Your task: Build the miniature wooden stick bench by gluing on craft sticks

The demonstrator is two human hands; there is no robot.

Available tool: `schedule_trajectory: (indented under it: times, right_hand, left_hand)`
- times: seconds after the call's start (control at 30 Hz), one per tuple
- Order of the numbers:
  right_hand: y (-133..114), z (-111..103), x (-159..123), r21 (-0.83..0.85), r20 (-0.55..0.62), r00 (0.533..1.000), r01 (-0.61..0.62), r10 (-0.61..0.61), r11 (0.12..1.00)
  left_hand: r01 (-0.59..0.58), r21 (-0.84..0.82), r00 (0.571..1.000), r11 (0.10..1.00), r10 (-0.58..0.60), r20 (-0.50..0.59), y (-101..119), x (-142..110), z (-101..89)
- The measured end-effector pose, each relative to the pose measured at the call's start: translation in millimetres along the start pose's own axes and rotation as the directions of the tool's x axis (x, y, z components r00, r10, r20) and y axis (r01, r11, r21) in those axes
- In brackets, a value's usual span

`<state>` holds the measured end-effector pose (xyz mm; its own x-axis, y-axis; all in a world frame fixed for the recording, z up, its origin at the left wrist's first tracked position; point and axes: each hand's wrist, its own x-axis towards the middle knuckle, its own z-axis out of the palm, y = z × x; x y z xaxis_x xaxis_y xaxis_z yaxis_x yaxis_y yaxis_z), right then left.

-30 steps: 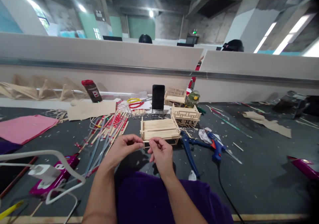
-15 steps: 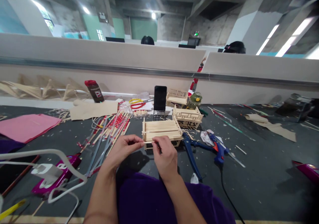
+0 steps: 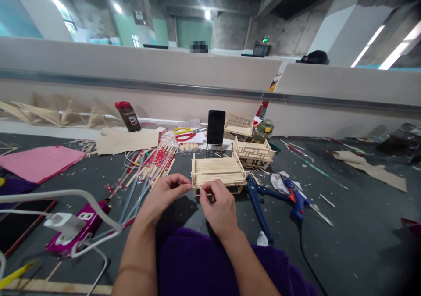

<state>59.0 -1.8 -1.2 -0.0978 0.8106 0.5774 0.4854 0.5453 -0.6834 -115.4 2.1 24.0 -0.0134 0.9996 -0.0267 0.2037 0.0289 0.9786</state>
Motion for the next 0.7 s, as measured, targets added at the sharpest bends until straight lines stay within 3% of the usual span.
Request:
schedule_trajectory:
  times: [0.07, 0.17, 0.3, 0.43, 0.63, 0.7]
  right_hand:
    - [-3, 0, 0, 0.118, 0.008, 0.991, -0.130, 0.130, 0.984]
    - [-8, 0, 0, 0.348, 0.072, 0.955, -0.294, 0.287, 0.890]
    - [-13, 1, -1, 0.548, 0.124, 0.927, -0.361, 0.353, 0.755]
    - [-10, 2, -2, 0.622, 0.138, 0.913, -0.381, 0.383, 0.684]
    - [-6, 4, 0, 0.637, 0.192, 0.902, -0.414, 0.386, 0.651]
    - [-6, 3, 0, 0.605, 0.204, 0.905, -0.416, 0.373, 0.680]
  left_hand:
    - [0.009, 0.026, 1.000, 1.000, -0.009, 0.013, 0, -1, -1.0]
    - [0.033, 0.060, 0.995, 0.998, -0.039, 0.094, 4, -4, 0.1]
    - [0.045, 0.104, 0.980, 0.994, -0.065, 0.190, 8, -7, 1.7]
    - [0.001, 0.085, 0.982, 0.996, -0.017, 0.187, 7, -7, -0.7]
    - [-0.005, 0.065, 0.987, 0.998, -0.005, 0.162, 5, -6, -1.5]
    - [-0.003, 0.078, 0.989, 0.997, -0.009, 0.150, 4, -5, -1.2]
